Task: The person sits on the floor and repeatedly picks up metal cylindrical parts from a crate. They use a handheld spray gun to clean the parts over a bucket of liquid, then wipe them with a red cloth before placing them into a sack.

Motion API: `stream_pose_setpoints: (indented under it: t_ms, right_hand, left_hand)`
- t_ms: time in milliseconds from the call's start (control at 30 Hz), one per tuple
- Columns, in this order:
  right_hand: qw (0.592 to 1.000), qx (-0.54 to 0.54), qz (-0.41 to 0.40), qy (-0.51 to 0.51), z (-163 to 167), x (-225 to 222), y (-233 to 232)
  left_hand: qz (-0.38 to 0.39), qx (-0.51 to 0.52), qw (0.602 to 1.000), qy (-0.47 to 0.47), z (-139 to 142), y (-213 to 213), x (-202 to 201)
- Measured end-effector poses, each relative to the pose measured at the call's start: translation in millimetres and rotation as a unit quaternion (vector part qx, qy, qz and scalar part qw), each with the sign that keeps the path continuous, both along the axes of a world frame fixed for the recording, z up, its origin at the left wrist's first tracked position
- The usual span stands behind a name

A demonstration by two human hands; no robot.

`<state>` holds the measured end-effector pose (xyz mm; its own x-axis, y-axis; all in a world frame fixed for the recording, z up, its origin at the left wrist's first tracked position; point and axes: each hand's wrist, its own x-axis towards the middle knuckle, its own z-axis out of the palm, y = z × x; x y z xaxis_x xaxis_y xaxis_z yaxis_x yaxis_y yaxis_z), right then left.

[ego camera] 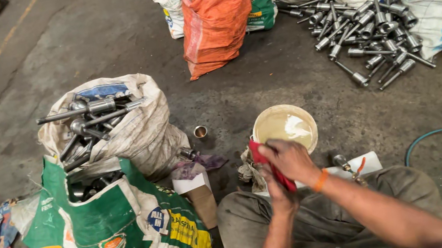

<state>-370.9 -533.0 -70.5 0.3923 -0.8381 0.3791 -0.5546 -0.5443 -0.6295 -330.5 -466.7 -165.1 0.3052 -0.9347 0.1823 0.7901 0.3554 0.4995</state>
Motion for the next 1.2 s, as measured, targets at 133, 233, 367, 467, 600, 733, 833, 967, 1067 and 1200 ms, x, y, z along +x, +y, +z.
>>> stream_pose_setpoints:
  t_ms: [133, 233, 367, 467, 600, 733, 833, 967, 1067, 1200]
  right_hand:
    - [0.993, 0.100, 0.024, 0.051, -6, -5, 16]
    - [0.987, 0.150, 0.044, 0.036, -11, -7, 26]
    - [0.990, 0.111, 0.084, 0.021, -24, -13, 45]
    - [0.984, 0.157, 0.063, 0.049, -30, -22, 45]
    - [0.972, 0.226, 0.029, 0.048, -34, -29, 37]
    - [0.970, 0.243, -0.002, 0.015, -39, -29, 47]
    - [0.994, 0.104, 0.025, -0.017, -40, -26, 66]
    - [0.996, -0.001, 0.092, 0.017, -36, -15, 82]
    - [0.994, -0.005, 0.093, 0.055, -33, 4, 71]
    - [0.996, -0.061, 0.058, 0.019, -36, 36, 43]
  left_hand:
    - [0.027, 0.009, 0.999, 0.028, -24, -1, 2]
    - [0.025, 0.019, 0.998, 0.050, -34, -7, 17]
    - [0.157, 0.106, 0.974, -0.121, -35, -18, 43]
    - [0.199, 0.095, 0.963, -0.155, -32, -21, 43]
    - [0.179, 0.139, 0.965, -0.133, -28, -20, 30]
    - [0.168, 0.135, 0.966, -0.142, -32, -21, 31]
    - [0.153, 0.141, 0.976, -0.066, -41, -27, 40]
    - [0.037, 0.201, 0.972, 0.113, -54, -35, 52]
    - [-0.029, 0.118, 0.983, 0.138, -61, -33, 57]
    - [-0.043, 0.107, 0.983, 0.141, -62, -20, 63]
